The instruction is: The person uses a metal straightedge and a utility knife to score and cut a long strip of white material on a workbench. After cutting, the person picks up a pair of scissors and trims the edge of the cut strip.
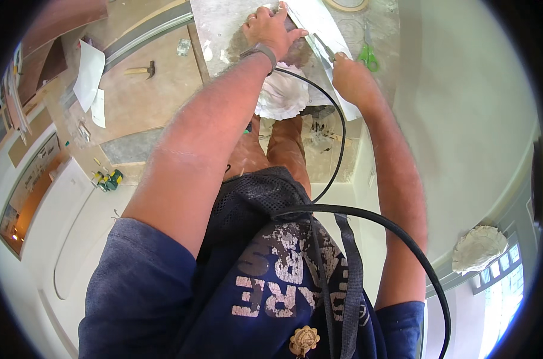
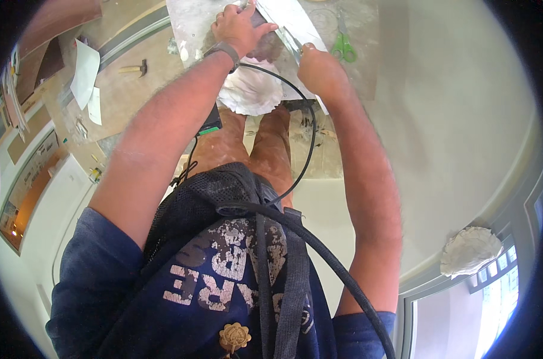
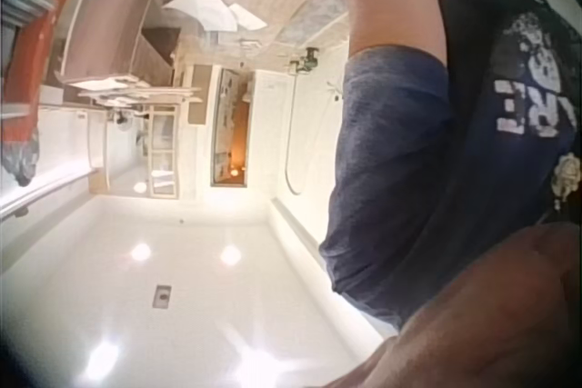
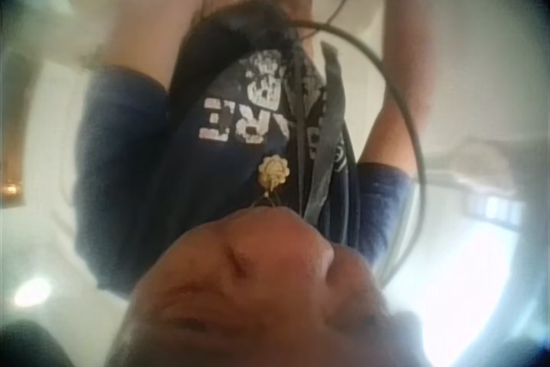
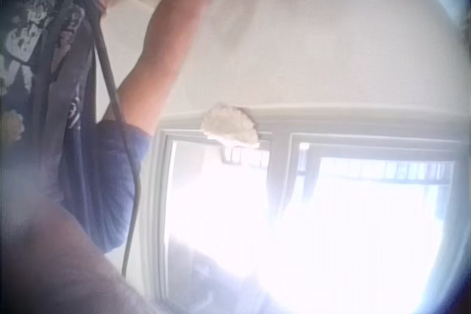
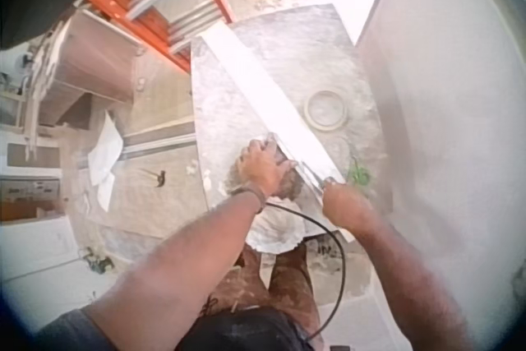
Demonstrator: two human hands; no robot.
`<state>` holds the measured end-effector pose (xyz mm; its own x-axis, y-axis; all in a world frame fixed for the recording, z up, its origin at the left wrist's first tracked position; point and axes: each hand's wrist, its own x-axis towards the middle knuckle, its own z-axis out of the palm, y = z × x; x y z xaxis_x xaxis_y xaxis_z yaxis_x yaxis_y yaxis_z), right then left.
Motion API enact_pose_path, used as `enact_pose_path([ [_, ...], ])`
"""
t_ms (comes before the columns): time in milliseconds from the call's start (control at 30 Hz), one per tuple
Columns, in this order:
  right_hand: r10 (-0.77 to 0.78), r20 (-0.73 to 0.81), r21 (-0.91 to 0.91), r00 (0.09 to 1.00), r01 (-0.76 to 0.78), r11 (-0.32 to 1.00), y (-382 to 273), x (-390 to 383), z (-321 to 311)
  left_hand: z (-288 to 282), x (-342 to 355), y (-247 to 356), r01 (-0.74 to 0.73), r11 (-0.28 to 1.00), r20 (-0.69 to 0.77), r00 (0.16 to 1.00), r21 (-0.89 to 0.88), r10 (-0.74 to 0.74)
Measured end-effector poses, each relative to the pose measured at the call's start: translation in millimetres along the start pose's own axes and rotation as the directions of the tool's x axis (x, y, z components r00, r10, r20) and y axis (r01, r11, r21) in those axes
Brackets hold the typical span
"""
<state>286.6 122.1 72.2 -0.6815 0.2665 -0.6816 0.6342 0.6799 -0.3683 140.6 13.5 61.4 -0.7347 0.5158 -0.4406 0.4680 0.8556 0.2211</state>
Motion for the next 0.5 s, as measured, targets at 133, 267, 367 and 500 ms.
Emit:
enact_pose_path([
  [133,0.018,0.055,0.004,0.998,-0.019,1.000,8,-21,-2,2,-1,-1,-0.006,1.000,-0.004,1.000,0.000,0.006],
  [267,0.042,0.001,-0.028,0.999,-0.042,0.999,13,-31,10,-1,0,1,0.001,1.000,0.012,1.000,0.017,-0.001],
  [367,0.029,-0.037,-0.009,0.999,-0.030,1.000,17,-36,13,-1,0,1,-0.003,1.000,0.014,1.000,0.017,0.002],
  [500,0.068,0.003,-0.001,0.998,-0.068,0.998,19,-43,11,0,0,4,0.006,1.000,0.004,1.000,0.001,-0.006],
])
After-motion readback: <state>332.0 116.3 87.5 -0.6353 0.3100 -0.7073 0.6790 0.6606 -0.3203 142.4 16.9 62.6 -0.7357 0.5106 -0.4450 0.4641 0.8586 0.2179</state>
